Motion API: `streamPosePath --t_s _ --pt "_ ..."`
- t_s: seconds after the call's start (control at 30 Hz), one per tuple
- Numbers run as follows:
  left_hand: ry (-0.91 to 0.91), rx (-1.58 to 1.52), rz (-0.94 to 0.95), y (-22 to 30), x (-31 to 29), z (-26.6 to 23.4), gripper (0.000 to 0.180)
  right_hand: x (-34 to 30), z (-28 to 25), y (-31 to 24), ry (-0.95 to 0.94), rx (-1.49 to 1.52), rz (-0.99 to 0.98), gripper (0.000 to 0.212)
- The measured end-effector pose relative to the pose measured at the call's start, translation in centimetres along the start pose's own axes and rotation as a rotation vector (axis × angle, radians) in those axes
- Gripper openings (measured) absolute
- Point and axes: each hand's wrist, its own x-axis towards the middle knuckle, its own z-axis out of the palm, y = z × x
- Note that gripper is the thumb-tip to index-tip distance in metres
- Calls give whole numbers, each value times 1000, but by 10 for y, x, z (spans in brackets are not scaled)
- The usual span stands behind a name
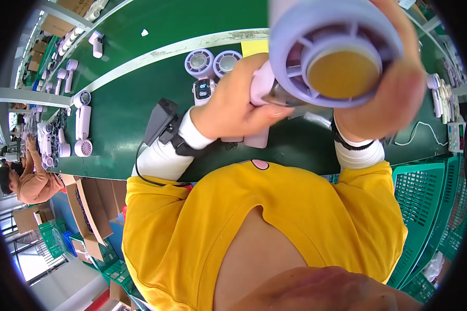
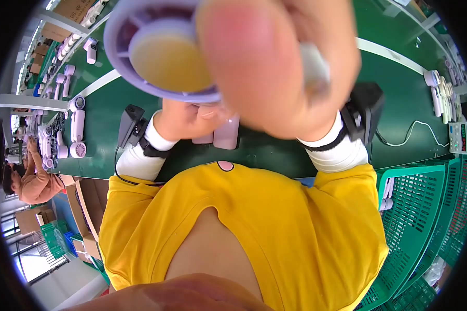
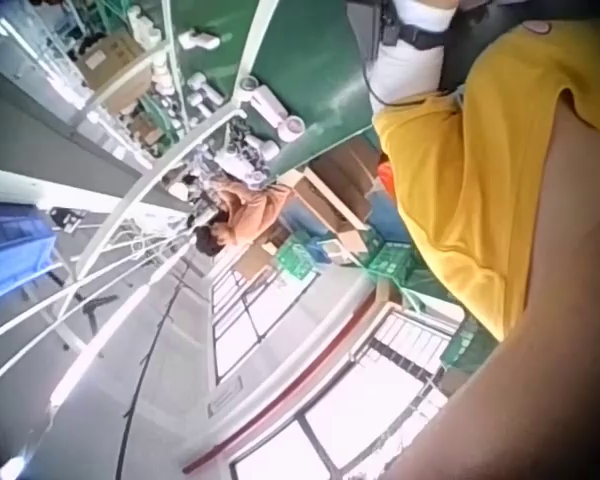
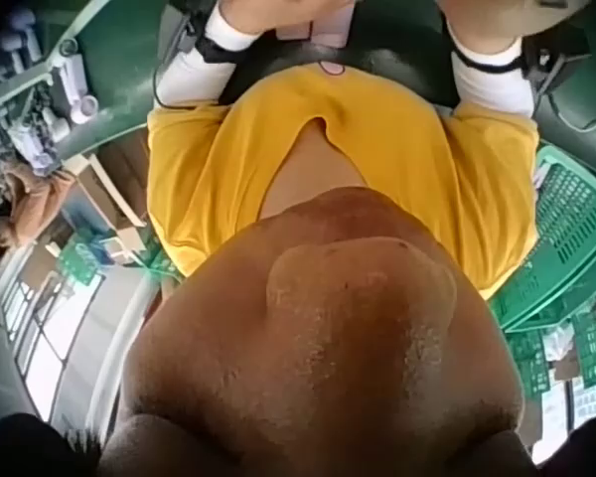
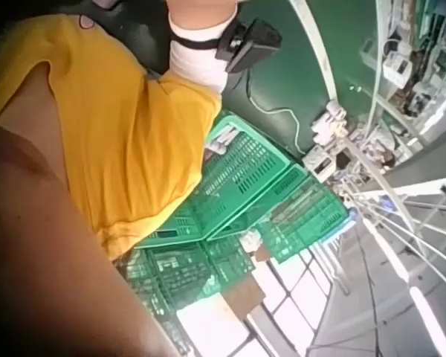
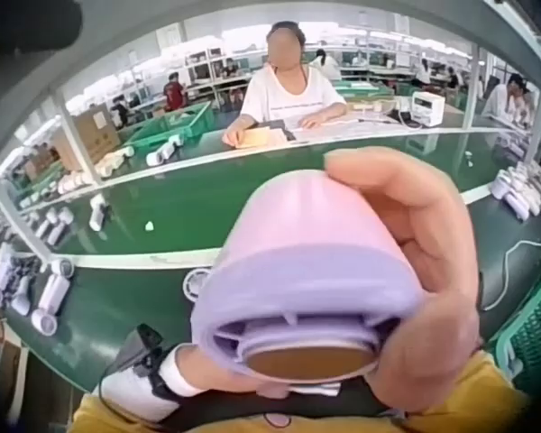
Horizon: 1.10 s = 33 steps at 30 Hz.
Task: The person tests handheld fans by pressing their buttons to cycle through power levels, plugging a USB cable into each base, and then placing them back on the assembly line.
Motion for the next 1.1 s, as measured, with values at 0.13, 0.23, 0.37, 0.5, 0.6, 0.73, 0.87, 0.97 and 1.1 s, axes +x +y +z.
streamPosePath --t_s 0.13,0.23,0.37,0.5,0.6,0.73,0.87,0.97,1.1 --pt "57 -1252 -614 46 9 -8 60 5 0 -2 74 -271 -195 56" --pt "-55 -1791 -690 45 13 -42 43 22 -7 7 -160 -167 272 67" --pt "291 -1485 -341 65 15 -71 47 25 -26 -17 -409 -258 397 72" --pt "843 -590 248 93 0 -60 50 27 -16 -6 -389 -487 18 39" --pt "742 -548 60 123 -2 -75 42 28 -16 -16 -457 -519 53 37" --pt "702 -630 44 115 -10 -67 45 22 -25 -7 -499 -562 -40 34" --pt "789 -558 137 127 -7 -52 41 26 -24 -11 -476 -562 -54 30" --pt "896 -639 37 134 3 -55 37 19 -22 -11 -431 -541 25 29" --pt "990 -752 -29 133 3 -53 38 18 -18 -15 -383 -494 110 27"
